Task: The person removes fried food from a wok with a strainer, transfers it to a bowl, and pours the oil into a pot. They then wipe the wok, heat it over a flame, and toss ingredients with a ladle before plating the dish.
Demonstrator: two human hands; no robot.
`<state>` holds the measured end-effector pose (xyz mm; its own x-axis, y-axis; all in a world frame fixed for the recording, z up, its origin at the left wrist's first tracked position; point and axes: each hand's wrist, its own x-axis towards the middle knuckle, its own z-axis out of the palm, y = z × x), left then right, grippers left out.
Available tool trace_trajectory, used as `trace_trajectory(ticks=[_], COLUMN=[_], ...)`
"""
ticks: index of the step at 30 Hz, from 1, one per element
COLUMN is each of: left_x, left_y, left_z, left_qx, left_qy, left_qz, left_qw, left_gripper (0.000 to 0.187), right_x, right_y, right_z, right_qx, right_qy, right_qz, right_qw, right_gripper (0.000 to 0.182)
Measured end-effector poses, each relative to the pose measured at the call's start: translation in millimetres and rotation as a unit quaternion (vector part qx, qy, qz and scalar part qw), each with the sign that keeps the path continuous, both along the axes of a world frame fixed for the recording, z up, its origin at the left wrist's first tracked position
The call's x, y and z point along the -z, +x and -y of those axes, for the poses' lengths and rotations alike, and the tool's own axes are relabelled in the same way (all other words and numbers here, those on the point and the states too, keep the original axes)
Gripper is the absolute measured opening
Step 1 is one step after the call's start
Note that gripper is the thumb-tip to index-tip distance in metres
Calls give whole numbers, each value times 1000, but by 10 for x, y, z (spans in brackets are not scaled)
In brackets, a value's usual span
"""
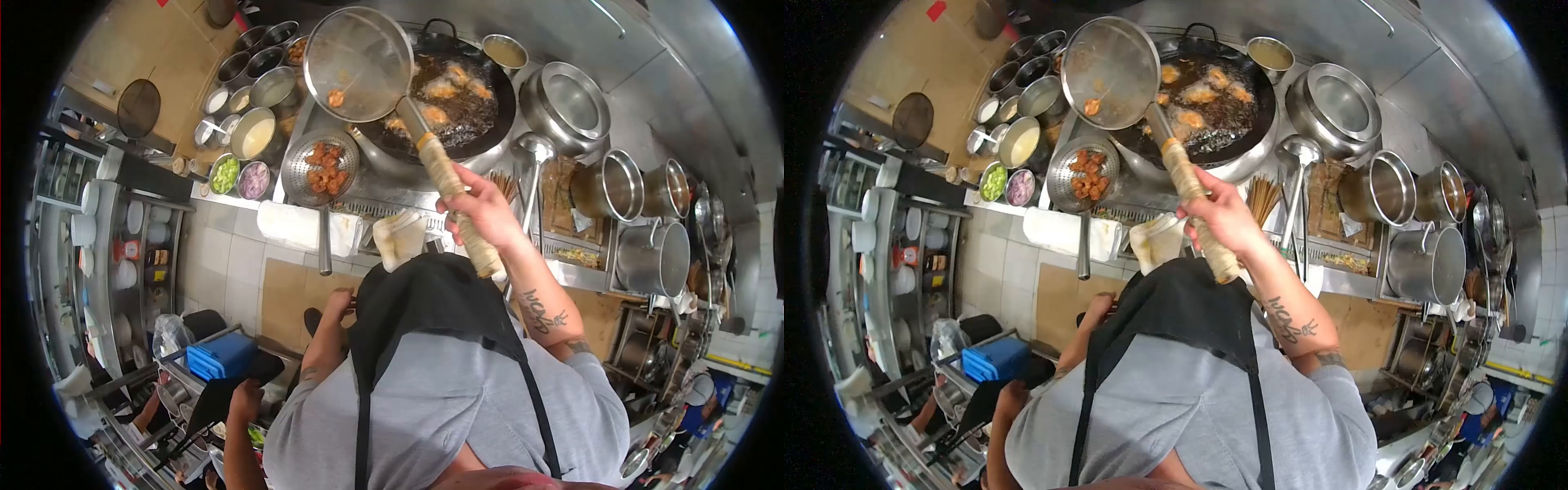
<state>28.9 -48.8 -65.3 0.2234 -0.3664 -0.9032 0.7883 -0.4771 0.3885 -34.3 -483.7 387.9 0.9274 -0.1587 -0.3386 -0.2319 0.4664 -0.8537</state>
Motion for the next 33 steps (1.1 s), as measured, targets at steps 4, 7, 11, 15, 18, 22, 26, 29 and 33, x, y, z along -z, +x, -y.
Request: trace_trajectory(ticks=[4,7,11,15,18,22,26,29,33], left_x=[-190,-440,-600,-718,-799,-568,-635,-709,-772], left_y=[-157,-283,-329,-359,-354,-398,-437,-458,-425], left_z=[129,258,322,343,352,237,238,263,288], left_qx=[-5,2,6,1,-9,-5,35,46,24], left_qy=[87,114,129,137,136,123,128,118,143], left_qz=[30,44,53,61,70,61,61,64,82], left_qw=[996,993,990,989,988,991,989,990,986], left_gripper=[37,36,36,35,35,35,35,36,35], right_x=[53,176,371,360,393,444,551,1060,1354], right_y=[57,66,37,-32,-36,-50,-48,-64,-197], right_z=[-139,-203,-257,-226,-66,324,605,788,720], right_qx=[-44,-67,-54,-18,39,97,73,77,47], right_qy=[-58,-143,-292,-343,-361,-484,-605,-737,-743], right_qz=[-16,-30,6,31,15,-16,-90,-64,-138], right_qw=[997,987,955,939,932,869,787,668,653], right_gripper=[71,72,71,70,68,66,67,69,73])
